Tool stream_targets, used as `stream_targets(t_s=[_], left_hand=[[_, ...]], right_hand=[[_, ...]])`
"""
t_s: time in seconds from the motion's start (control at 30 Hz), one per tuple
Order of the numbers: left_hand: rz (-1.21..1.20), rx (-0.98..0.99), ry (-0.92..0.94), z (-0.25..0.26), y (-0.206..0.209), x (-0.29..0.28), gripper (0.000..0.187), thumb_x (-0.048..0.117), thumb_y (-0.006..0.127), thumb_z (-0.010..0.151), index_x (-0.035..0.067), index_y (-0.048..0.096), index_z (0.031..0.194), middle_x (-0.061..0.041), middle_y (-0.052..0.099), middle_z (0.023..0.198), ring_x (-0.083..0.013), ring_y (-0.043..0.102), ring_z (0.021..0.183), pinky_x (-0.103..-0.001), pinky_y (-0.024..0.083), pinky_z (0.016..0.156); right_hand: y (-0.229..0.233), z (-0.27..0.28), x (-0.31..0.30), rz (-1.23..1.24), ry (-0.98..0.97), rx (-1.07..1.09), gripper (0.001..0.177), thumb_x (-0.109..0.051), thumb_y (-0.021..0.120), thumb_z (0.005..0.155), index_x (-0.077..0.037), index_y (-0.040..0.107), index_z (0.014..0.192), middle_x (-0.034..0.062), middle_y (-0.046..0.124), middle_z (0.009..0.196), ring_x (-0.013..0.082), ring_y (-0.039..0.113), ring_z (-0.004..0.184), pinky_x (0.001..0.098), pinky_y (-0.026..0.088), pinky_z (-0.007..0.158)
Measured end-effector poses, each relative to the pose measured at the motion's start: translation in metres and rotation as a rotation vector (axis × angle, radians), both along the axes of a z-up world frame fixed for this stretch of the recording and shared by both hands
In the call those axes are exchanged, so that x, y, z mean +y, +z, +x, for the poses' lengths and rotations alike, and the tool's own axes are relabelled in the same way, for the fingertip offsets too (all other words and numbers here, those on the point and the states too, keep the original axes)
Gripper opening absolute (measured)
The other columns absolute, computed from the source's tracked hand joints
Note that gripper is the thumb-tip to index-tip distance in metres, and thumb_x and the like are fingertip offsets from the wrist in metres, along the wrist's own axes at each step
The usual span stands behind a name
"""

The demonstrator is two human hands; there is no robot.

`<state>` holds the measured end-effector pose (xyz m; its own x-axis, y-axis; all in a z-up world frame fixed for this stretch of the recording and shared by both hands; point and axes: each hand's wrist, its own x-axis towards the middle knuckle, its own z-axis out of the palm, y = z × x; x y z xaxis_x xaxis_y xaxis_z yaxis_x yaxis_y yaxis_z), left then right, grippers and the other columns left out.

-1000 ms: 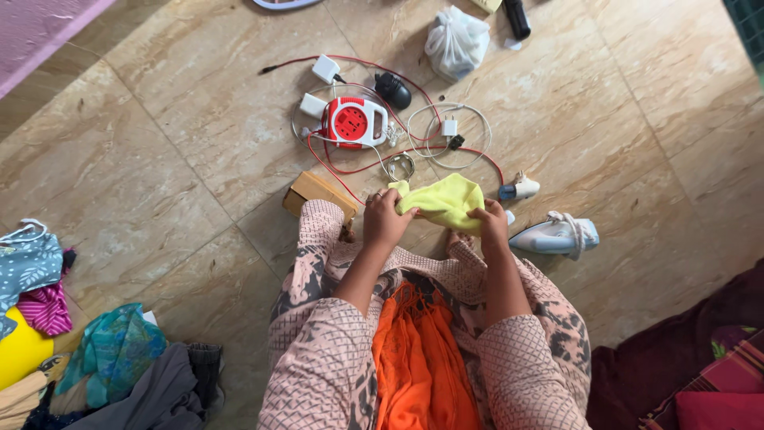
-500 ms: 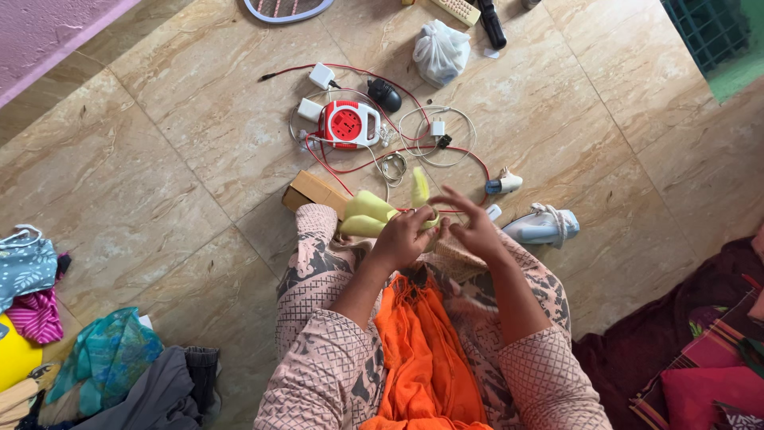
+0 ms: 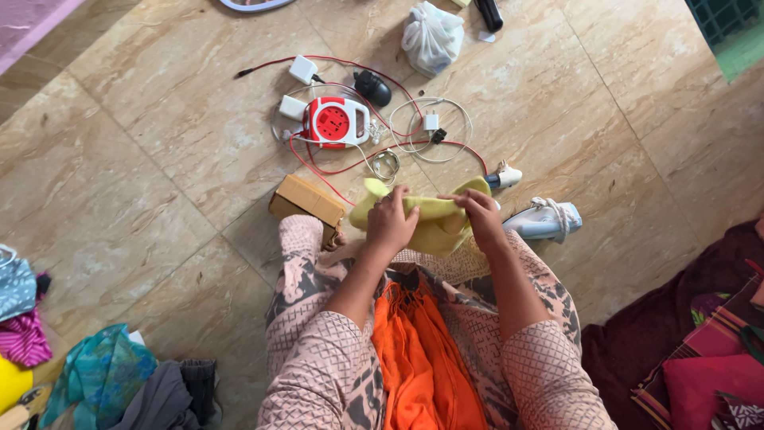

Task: The person cleans a power adapter and cable using a yellow cloth while sitting on the floor.

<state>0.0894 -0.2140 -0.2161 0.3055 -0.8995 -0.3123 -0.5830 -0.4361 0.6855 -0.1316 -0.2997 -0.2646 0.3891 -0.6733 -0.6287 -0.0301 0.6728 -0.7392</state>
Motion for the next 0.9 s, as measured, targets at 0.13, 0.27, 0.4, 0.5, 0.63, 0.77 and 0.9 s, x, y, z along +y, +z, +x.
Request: stream_targets(t_s=[0.13, 0.27, 0.4, 0.5, 0.63, 0.77, 0.9], left_hand=[[0.091, -0.033, -0.058, 0.005, -0.012, -0.019, 0.052, 0.027, 0.07, 0.087, 0.006, 0.053, 0.132, -0.022, 0.07, 0.111, -0.0415, 0.064, 0.11, -0.053, 0.051, 0.093], [0.05, -0.153, -0.237, 0.013, -0.027, -0.041, 0.041, 0.024, 0.067, 0.087, 0.005, 0.057, 0.122, -0.02, 0.069, 0.113, -0.0392, 0.061, 0.115, -0.054, 0.049, 0.093], [0.074, -0.218, -0.36, 0.02, -0.068, -0.068, 0.025, 0.017, 0.06, 0.094, 0.006, 0.061, 0.116, -0.018, 0.07, 0.116, -0.036, 0.063, 0.114, -0.052, 0.05, 0.094], [0.055, -0.187, -0.331, 0.018, -0.098, -0.089, 0.034, 0.017, 0.061, 0.091, 0.004, 0.061, 0.122, -0.018, 0.07, 0.112, -0.0374, 0.063, 0.108, -0.053, 0.049, 0.09], [0.079, -0.128, -0.332, 0.017, -0.127, -0.099, 0.037, 0.02, 0.063, 0.09, 0.003, 0.06, 0.123, -0.018, 0.07, 0.106, -0.036, 0.064, 0.106, -0.052, 0.049, 0.091], [0.125, -0.076, -0.351, 0.013, -0.153, -0.087, 0.031, 0.019, 0.061, 0.093, 0.003, 0.06, 0.12, -0.017, 0.07, 0.104, -0.0357, 0.066, 0.1, -0.052, 0.051, 0.088], [0.168, 0.001, -0.352, 0.011, -0.169, -0.071, 0.024, 0.017, 0.062, 0.093, 0.006, 0.06, 0.114, -0.017, 0.07, 0.101, -0.0366, 0.068, 0.094, -0.05, 0.053, 0.088]], right_hand=[[-0.095, 0.002, -0.003, -0.239, 0.168, 0.669, 0.03, -0.027, 0.071, 0.098, 0.002, 0.07, 0.097, 0.0226, 0.074, 0.094, 0.0386, 0.069, 0.087, 0.0426, 0.052, 0.079], [-0.173, -0.003, -0.02, -0.386, 0.278, 1.076, 0.034, -0.033, 0.076, 0.089, -0.003, 0.07, 0.102, 0.0231, 0.073, 0.094, 0.0384, 0.071, 0.09, 0.0461, 0.054, 0.081], [-0.213, 0.008, -0.041, -0.342, 0.327, 1.224, 0.039, -0.041, 0.078, 0.09, -0.01, 0.066, 0.112, 0.0224, 0.072, 0.094, 0.0421, 0.068, 0.094, 0.0518, 0.053, 0.082], [-0.233, 0.023, -0.059, -0.359, 0.238, 1.194, 0.036, -0.036, 0.079, 0.087, -0.018, 0.066, 0.115, 0.0176, 0.072, 0.106, 0.0389, 0.067, 0.098, 0.0508, 0.052, 0.08], [-0.271, 0.035, -0.073, -0.475, 0.219, 1.143, 0.037, -0.03, 0.078, 0.09, -0.018, 0.064, 0.123, 0.016, 0.07, 0.11, 0.037, 0.066, 0.101, 0.0492, 0.052, 0.083], [-0.299, 0.032, -0.073, -0.552, 0.244, 1.093, 0.051, -0.028, 0.08, 0.088, -0.018, 0.061, 0.135, 0.0162, 0.068, 0.111, 0.037, 0.066, 0.099, 0.0481, 0.052, 0.081], [-0.311, 0.04, -0.082, -0.55, 0.285, 1.012, 0.049, -0.028, 0.086, 0.084, -0.013, 0.067, 0.127, 0.0148, 0.071, 0.107, 0.0347, 0.069, 0.097, 0.0451, 0.054, 0.082]])
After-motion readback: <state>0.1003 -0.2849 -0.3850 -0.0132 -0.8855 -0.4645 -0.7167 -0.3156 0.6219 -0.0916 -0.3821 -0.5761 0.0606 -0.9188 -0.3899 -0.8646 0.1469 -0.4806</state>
